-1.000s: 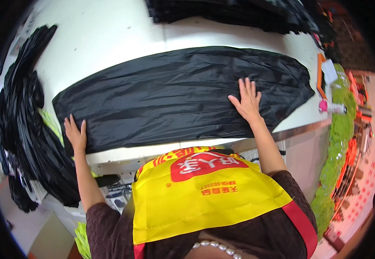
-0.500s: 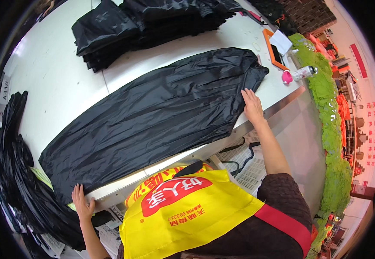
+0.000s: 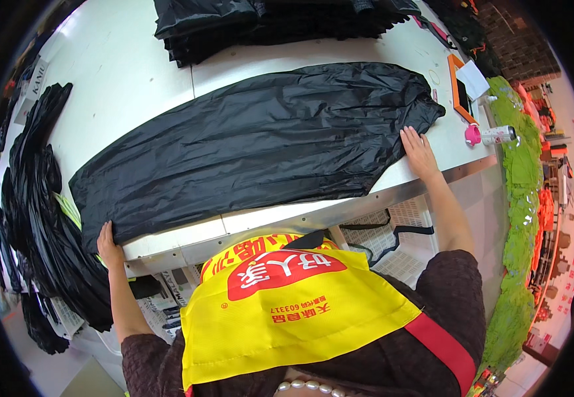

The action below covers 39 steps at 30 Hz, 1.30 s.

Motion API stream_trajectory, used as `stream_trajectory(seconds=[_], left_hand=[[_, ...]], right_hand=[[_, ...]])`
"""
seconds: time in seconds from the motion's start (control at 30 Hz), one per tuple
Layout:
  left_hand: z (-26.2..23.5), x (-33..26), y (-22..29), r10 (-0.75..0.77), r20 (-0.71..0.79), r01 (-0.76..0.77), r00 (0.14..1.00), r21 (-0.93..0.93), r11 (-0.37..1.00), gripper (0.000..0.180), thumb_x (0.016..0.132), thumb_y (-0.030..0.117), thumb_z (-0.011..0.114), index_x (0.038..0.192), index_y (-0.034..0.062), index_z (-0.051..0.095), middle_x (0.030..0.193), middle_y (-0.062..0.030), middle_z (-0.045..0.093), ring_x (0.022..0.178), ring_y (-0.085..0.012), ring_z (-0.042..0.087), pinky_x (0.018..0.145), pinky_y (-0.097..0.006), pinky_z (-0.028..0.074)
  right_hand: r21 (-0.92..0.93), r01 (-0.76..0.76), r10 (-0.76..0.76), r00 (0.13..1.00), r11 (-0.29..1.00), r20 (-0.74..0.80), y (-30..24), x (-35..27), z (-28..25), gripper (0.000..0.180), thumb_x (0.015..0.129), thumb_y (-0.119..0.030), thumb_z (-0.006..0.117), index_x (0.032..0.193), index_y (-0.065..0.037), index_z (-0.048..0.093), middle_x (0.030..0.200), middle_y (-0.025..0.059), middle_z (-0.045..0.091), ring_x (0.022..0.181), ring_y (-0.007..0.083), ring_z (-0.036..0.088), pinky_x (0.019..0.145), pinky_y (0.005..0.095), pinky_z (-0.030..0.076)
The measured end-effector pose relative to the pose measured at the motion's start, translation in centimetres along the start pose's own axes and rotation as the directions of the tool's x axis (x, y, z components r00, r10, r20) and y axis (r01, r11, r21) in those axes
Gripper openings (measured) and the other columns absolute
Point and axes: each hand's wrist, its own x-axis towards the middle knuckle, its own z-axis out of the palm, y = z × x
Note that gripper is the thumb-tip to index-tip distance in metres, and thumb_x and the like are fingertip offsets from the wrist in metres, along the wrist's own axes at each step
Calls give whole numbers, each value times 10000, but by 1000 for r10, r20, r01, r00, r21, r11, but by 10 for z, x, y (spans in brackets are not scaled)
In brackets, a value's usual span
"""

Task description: The person repeatedly folds black trousers on a white table, inspects the inside of each garment, and uses a small blade to trim loose threads. The folded items are stacked on the table.

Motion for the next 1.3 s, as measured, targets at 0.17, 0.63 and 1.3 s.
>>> stream_trajectory(seconds=[0.17, 0.63, 1.3], left_hand=[[-2, 12, 0, -62, 54, 63, 997, -22, 998, 585, 612, -80, 501, 1179, 63, 531, 1157, -140, 570, 1094, -312, 509, 931, -380, 375], [-78, 104, -21, -292, 372, 125, 881, 412, 903, 240, 735, 155, 548, 934, 62, 644, 1042, -134, 606, 1085, -294, 505, 976, -573, 277], [75, 82, -100, -622, -64, 625, 781, 120, 772, 571, 950, 441, 255, 1385, 75, 310, 1413, -205, 302, 1318, -340, 257, 1081, -405, 178]], right_hand=[[33, -9, 9, 1000, 999, -15, 2, 17, 20, 495, 758, -12, 486, 1252, -36, 468, 1292, 118, 485, 1246, 253, 396, 1029, 470, 258], [412, -111, 63, 990, 905, 128, 78, 66, -24, 263, 812, -264, 554, 893, -17, 596, 925, 175, 611, 883, 330, 578, 775, 414, 428], [57, -440, 444, 884, 896, -146, 46, 117, 76, 510, 900, -377, 468, 1323, -104, 392, 1341, 134, 404, 1252, 310, 350, 1023, 420, 262]])
